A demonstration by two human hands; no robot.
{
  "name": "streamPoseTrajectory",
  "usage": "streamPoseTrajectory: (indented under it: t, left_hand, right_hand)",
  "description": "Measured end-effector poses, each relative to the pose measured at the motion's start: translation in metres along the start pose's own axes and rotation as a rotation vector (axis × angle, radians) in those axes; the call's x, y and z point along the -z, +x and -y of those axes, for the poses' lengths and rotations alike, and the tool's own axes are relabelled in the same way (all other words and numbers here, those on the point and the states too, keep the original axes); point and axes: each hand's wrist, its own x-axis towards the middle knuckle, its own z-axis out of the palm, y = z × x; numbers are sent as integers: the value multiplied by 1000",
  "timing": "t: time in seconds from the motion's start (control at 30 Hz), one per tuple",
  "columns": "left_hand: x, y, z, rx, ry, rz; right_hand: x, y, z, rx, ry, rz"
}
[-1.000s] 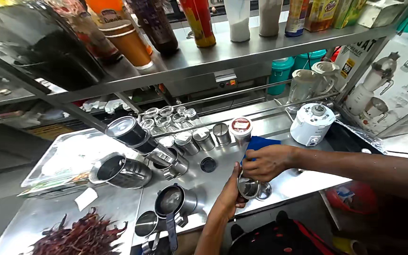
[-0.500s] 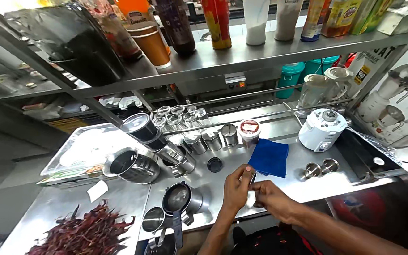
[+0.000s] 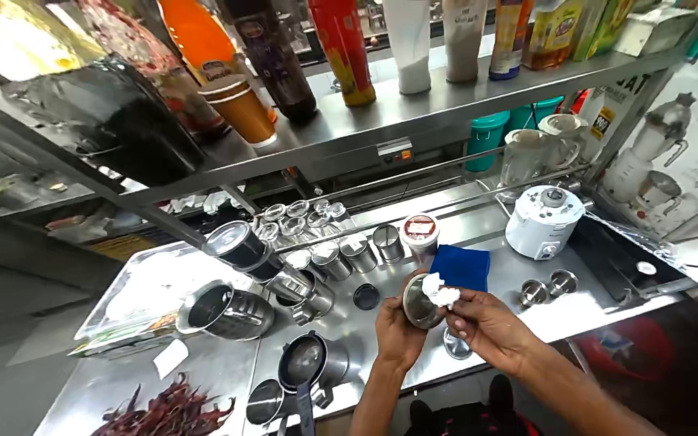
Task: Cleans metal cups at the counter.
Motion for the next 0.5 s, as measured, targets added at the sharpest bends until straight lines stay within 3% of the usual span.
streamPoseTrajectory:
  t: [0.1,0.2,0.37,0.43,0.5]
  left_hand:
    - [-6,4,11,-212,386,20]
    - [-2,7,27,-321,554,-42]
    - [-10,7,9,-365,602,38]
    - [-8,7,5,-301,576,46]
    - [-5,7,6,-192,519,-16]
  right_hand:
    - [-4,19,-10,-38,15,-116]
    - [-11,25,-23,74,-174,-133]
    - [9,15,-47,618,-1090,226]
    - [22,16,-47,810,-1442,377]
    - [37,17,-41,955,-1918,418]
